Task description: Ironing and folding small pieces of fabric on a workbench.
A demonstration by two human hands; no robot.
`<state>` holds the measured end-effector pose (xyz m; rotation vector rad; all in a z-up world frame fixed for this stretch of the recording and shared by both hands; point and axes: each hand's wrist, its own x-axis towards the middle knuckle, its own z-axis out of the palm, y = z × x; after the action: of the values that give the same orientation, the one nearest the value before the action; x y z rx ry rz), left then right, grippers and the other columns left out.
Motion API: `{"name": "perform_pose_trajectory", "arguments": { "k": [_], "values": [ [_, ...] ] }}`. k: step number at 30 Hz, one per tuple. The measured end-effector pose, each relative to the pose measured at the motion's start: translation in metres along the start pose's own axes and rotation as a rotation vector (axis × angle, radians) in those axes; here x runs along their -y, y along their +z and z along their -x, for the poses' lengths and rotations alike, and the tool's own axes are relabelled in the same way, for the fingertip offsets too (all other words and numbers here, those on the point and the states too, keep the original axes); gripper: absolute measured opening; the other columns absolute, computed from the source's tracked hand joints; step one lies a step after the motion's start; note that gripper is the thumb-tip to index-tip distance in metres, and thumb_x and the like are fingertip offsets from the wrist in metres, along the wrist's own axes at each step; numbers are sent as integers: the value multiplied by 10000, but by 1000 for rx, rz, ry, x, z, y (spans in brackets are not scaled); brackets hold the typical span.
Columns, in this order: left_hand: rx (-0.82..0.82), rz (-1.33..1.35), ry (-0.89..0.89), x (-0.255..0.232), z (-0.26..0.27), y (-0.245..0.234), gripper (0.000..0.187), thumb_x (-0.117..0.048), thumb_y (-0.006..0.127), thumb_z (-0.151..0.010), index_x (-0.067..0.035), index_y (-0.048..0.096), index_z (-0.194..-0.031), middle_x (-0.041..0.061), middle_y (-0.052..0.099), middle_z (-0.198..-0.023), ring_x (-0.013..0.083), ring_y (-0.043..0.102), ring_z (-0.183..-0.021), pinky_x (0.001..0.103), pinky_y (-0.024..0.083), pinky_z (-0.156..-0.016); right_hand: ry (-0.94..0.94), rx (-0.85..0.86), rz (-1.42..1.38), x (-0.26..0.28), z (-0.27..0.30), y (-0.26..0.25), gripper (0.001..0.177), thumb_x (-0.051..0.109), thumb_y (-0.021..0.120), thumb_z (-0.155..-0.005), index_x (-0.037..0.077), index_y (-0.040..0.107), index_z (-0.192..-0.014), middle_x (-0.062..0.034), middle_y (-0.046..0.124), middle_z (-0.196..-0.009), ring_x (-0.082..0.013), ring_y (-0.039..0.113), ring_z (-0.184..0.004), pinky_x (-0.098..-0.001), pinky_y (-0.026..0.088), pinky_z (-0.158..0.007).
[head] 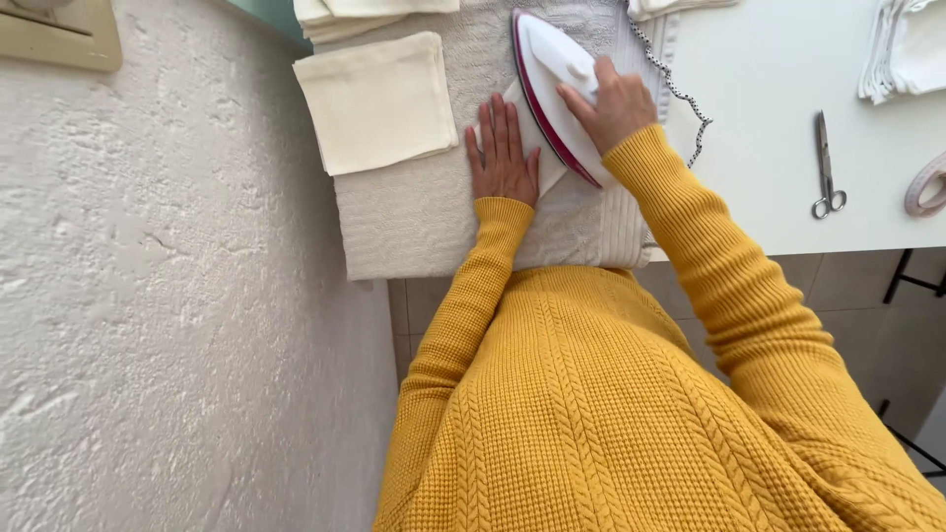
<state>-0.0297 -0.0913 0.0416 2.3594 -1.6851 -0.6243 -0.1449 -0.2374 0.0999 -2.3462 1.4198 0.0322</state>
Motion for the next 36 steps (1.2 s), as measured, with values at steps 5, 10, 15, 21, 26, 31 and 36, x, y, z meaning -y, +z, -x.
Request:
{"name": "perform_pose_trajectory", "arguments": {
  "k": [5, 10, 15, 21, 26, 31, 36],
  "values": [
    [0, -6, 7, 1, 1, 5, 732, -461, 317, -1095, -30, 86, -1641, 141, 25, -1725, 285, 9, -1604, 499, -25, -1303, -39, -62, 14, 1, -1, -4, 489, 437, 708, -1044, -43, 614, -1044, -207, 697, -691, -319, 721, -606, -422, 590, -522],
    [3, -18, 4, 0, -1, 1, 740, -467, 316, -1092, -22, 90, -1638, 142, 34, -1728, 284, 10, -1603, 500, -22, -1302, 82, 34, -12, -13, -6, 3, 478, 442, 675, -1062, -31, 607, -1059, -194, 698, -701, -285, 713, -596, -415, 591, -511],
    [-73, 10, 20, 3, -1, 7, 726, -458, 333, -1102, -34, 97, -1642, 131, 41, -1729, 281, 17, -1609, 497, -18, -1315, 11, -80, 38, -8, -13, -2, 477, 429, 711, -1052, -41, 635, -1033, -172, 697, -679, -273, 707, -589, -416, 590, -528],
    [-36, 0, 20, -2, 2, -2, 734, -443, 351, -1093, -14, 104, -1636, 136, 48, -1723, 286, 25, -1604, 502, -7, -1308, -64, -105, 67, -31, -8, 7, 495, 441, 700, -1061, -50, 642, -1086, -203, 707, -682, -283, 719, -582, -407, 600, -592],
    [-71, -22, 10, 1, -3, 3, 756, -466, 367, -1087, -14, 109, -1635, 140, 40, -1724, 294, 11, -1602, 501, -4, -1308, -4, -108, 42, -29, -11, -2, 517, 472, 699, -1056, -43, 652, -1048, -205, 712, -711, -293, 722, -610, -411, 600, -546],
    [-221, -57, 37, 0, -8, 4, 787, -474, 457, -1059, -8, 155, -1616, 149, 146, -1705, 310, 127, -1587, 505, 88, -1302, 43, -61, -68, -55, 17, -16, 487, 424, 689, -1063, -60, 637, -1093, -209, 713, -748, -276, 731, -609, -398, 606, -525],
    [-172, 136, -72, 0, -49, -28, 781, -432, 753, -906, -54, 381, -1480, 145, 486, -1369, 291, 510, -1236, 439, 444, -1031, 164, 2, -30, -89, 43, -31, 504, 429, 695, -1047, -68, 636, -1105, -231, 696, -713, -303, 715, -575, -407, 592, -490]
  ]
}}
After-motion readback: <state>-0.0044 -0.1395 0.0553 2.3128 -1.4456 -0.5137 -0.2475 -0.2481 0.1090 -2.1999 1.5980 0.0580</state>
